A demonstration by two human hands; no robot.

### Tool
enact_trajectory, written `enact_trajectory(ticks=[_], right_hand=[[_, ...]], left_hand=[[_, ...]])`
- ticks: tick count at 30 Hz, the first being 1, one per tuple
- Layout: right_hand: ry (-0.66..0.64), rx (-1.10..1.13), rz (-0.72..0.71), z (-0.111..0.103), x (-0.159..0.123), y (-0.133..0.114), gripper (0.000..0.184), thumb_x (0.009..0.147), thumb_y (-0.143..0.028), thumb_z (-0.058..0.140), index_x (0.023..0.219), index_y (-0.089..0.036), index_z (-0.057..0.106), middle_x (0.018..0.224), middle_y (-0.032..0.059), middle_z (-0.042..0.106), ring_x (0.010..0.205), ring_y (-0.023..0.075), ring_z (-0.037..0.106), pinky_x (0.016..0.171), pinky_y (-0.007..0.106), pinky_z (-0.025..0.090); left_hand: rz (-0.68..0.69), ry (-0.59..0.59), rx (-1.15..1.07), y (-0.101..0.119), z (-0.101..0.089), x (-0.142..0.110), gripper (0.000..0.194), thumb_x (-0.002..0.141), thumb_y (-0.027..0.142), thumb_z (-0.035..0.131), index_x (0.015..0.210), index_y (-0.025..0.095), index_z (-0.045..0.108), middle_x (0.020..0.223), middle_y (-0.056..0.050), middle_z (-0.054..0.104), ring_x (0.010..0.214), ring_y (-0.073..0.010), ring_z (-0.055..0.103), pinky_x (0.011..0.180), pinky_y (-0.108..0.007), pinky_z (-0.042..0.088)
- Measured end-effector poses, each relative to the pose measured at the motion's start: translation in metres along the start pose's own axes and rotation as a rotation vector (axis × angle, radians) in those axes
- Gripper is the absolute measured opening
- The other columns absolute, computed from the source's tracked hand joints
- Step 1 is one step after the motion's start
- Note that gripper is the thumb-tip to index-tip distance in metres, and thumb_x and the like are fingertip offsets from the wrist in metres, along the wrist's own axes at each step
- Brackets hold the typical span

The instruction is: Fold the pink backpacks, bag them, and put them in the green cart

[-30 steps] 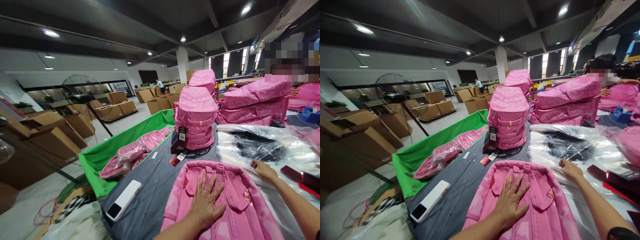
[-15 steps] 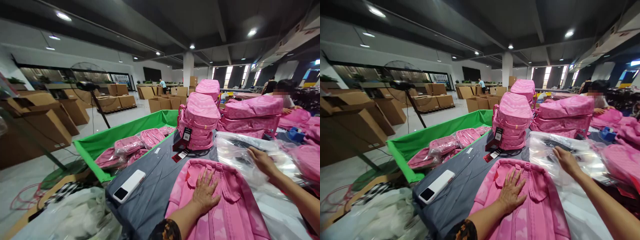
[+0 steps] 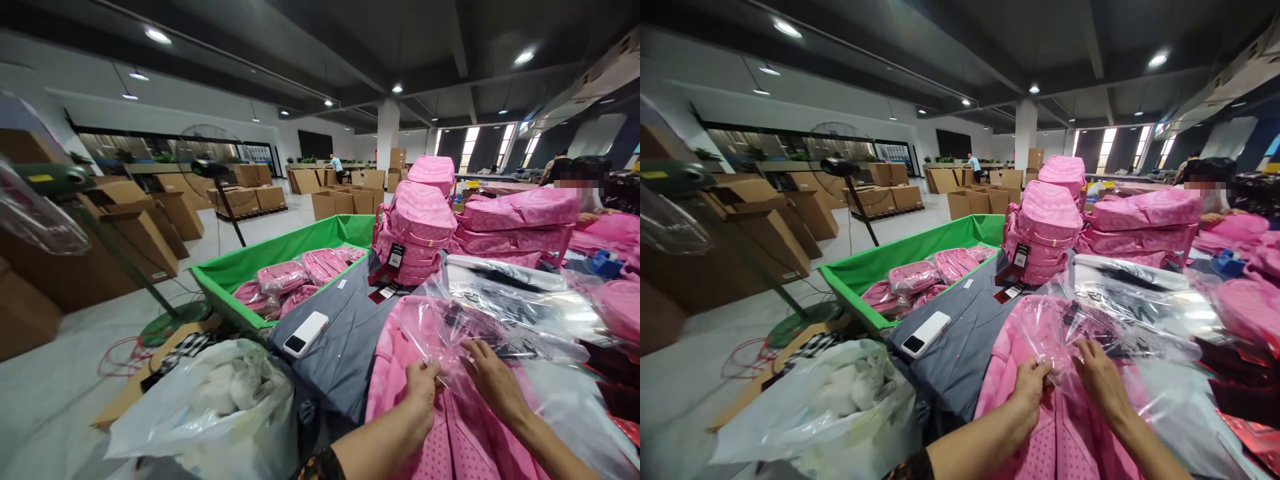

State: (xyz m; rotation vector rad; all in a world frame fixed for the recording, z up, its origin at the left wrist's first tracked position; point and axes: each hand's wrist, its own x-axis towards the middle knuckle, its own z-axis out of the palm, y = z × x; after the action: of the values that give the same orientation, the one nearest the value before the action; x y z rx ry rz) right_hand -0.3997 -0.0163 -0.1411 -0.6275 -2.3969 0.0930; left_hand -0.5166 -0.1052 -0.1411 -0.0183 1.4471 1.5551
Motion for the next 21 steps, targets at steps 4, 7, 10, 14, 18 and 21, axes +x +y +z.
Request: enact_trajectory(ticks=[4, 7, 10, 14, 18, 21], right_hand=[[-0.043, 0.102, -0.09, -0.004, -0.022, -0.026, 0.035, 0.099, -0.054, 0.049, 0.105, -0.023, 0.064, 0.091, 0.0067, 0.069, 0.072, 0.0199, 0.069, 0.061, 0.03, 0.055], [-0.055, 0.094, -0.065, -0.002, -0.032, -0.03, 0.039, 0.102, -0.052, 0.042, 0.096, -0.024, 0.068, 0.084, 0.0065, 0.07, 0.067, 0.0203, 0.068, 0.057, 0.03, 0.053], [-0.133, 0.19, 0.019, -0.002, -0.032, -0.021, 0.049, 0.104, -0.051, 0.033, 0.087, -0.026, 0.072, 0.083, 0.0061, 0.072, 0.065, 0.0188, 0.069, 0.055, 0.028, 0.05], [-0.279, 0.367, 0.23, -0.004, -0.022, -0.014, 0.051, 0.096, -0.065, 0.043, 0.079, -0.027, 0.072, 0.077, 0.005, 0.074, 0.065, 0.0205, 0.069, 0.057, 0.029, 0.049], [-0.412, 0.546, 0.389, -0.005, 0.0, -0.012, 0.059, 0.075, -0.078, 0.062, 0.058, -0.022, 0.054, 0.054, 0.0017, 0.058, 0.052, 0.0162, 0.052, 0.052, 0.028, 0.037], [-0.524, 0.812, 0.463, -0.015, 0.02, 0.001, 0.064, 0.064, -0.082, 0.068, 0.058, -0.021, 0.051, 0.054, -0.0005, 0.053, 0.054, 0.0134, 0.047, 0.053, 0.027, 0.038]], left_hand=[[-0.003, -0.079, -0.011, 0.002, -0.033, -0.009, 0.043, 0.062, 0.053, 0.081, 0.073, 0.015, 0.064, 0.07, -0.004, 0.066, 0.058, -0.0135, 0.056, 0.056, -0.026, 0.036], [0.002, -0.161, -0.029, 0.005, -0.04, -0.015, 0.055, 0.049, 0.06, 0.085, 0.072, 0.014, 0.066, 0.066, -0.003, 0.063, 0.061, -0.015, 0.056, 0.06, -0.028, 0.037], [0.041, -0.2, -0.062, 0.009, -0.04, -0.022, 0.062, 0.045, 0.068, 0.083, 0.072, 0.015, 0.066, 0.068, -0.005, 0.065, 0.063, -0.0158, 0.059, 0.065, -0.029, 0.038], [0.115, -0.25, 0.046, 0.01, -0.034, -0.032, 0.064, 0.049, 0.07, 0.085, 0.08, 0.016, 0.068, 0.079, -0.004, 0.069, 0.068, -0.0148, 0.057, 0.066, -0.027, 0.04], [0.354, -0.216, 0.102, 0.002, -0.025, -0.024, 0.064, 0.044, 0.073, 0.088, 0.064, 0.017, 0.062, 0.062, 0.001, 0.057, 0.064, -0.0134, 0.049, 0.065, -0.028, 0.041], [0.5, -0.156, 0.268, 0.002, -0.029, -0.005, 0.066, 0.057, 0.082, 0.075, 0.054, 0.019, 0.054, 0.055, 0.001, 0.05, 0.06, -0.0137, 0.046, 0.063, -0.029, 0.041]])
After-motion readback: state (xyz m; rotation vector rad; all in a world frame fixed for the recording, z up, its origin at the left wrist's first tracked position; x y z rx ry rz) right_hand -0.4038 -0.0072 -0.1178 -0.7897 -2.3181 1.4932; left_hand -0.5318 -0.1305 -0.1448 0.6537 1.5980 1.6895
